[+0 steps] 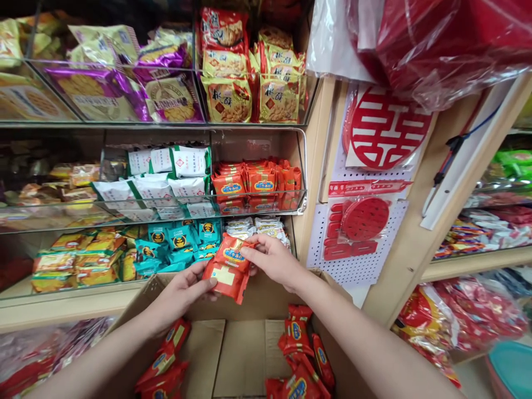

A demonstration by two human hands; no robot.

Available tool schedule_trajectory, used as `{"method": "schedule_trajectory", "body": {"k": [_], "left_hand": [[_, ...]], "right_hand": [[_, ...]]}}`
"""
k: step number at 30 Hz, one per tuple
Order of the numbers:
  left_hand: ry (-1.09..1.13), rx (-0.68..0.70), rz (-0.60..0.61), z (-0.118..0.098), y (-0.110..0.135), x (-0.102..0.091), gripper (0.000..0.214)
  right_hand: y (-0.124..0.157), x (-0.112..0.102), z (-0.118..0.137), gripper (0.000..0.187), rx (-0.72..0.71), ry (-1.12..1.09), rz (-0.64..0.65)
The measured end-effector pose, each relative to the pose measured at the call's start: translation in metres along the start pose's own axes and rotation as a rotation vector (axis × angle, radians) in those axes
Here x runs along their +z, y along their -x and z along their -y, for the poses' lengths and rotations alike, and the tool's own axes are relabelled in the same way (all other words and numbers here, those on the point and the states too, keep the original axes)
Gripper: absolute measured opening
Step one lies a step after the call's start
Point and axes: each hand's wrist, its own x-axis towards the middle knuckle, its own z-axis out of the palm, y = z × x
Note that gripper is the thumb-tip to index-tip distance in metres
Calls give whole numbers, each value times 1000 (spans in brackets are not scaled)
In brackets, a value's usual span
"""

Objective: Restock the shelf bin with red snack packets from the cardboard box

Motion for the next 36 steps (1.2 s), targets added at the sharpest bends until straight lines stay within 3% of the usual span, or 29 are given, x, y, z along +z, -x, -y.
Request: {"method": "schedule_trajectory", "body": {"k": [3,7,12,16,22,28,31,36], "left_hand": [[-7,-10,-42,0,0,-1,34],[-34,78,-102,3,0,-2,31],[-287,331,-142,7,5,1,15],[-540,496,-106,7,12,8,23],[-550,567,-124,7,13,14,26],[-382,442,-54,6,15,23,15],[-183,341,-76,7,15,30,15],[154,156,-65,9,10,34,58]], "right_hand": [[0,0,-2,33,30,-56,-28],[2,3,-1,31,84,-198,-94],[4,9,2,29,161,-441,-155],[4,10,3,29,127,-491,-186],[4,12,2,26,41,-501,-222],[3,12,-4,26,58,-468,-243],[4,12,-6,26,81,-453,-204],[5,13,-4,24,59,-428,-176]]}}
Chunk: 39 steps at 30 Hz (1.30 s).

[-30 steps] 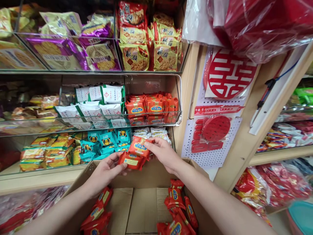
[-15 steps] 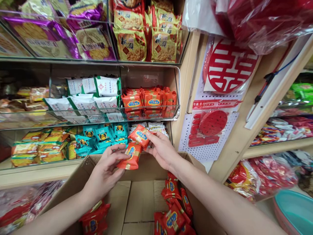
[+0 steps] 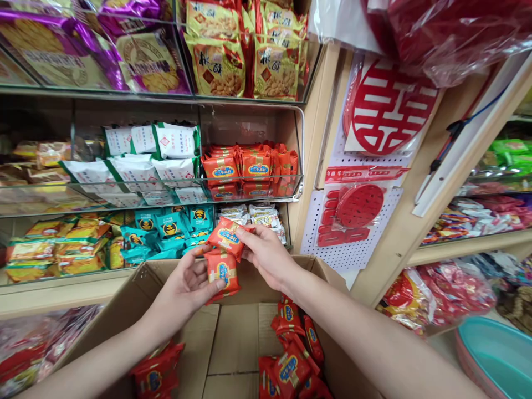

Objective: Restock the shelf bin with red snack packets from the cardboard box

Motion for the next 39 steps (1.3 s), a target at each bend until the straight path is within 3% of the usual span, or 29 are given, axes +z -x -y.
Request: {"method": "schedule_trajectory", "body": {"k": [3,8,13,16,20,23,26,29,32,35,37,39], "left_hand": [[88,-49,-86,-4,-3,-2,63],[233,2,-237,-14,-5,-7,46],[318,-51,-139,-19,0,-10,33],[297,-99,-134,-19,3,-9,32],[189,-83,-181,-19,1,-11,33],[1,-31,-184,-21,-2,-16,39],[-115,33,-116,-24,-5,-19,39],[-117,72,-70,-27,-3,-19,33],[-52,152,-110,-26,2,-15,42],[-70,185,-175,-22,7,-10,41],[-160,168,-128,-19,9,-6,33],[-249,176,-7,-14,10,-3,25]], "right_hand": [[0,1,0,26,-18,68,-7],[3,7,-12,27,39,239,8],[7,13,-25,23,-58,482,60],[6,12,-27,26,-104,519,120],[4,9,-24,39,-121,486,211],[2,6,-18,40,-206,599,279],[5,6,-13,44,-352,809,234],[12,10,-6,50,-416,874,175],[16,17,14,50,-454,867,169],[1,21,55,54,-657,805,56],[-22,23,87,60,-765,754,-85],[-53,27,116,63,-752,760,-218]]}}
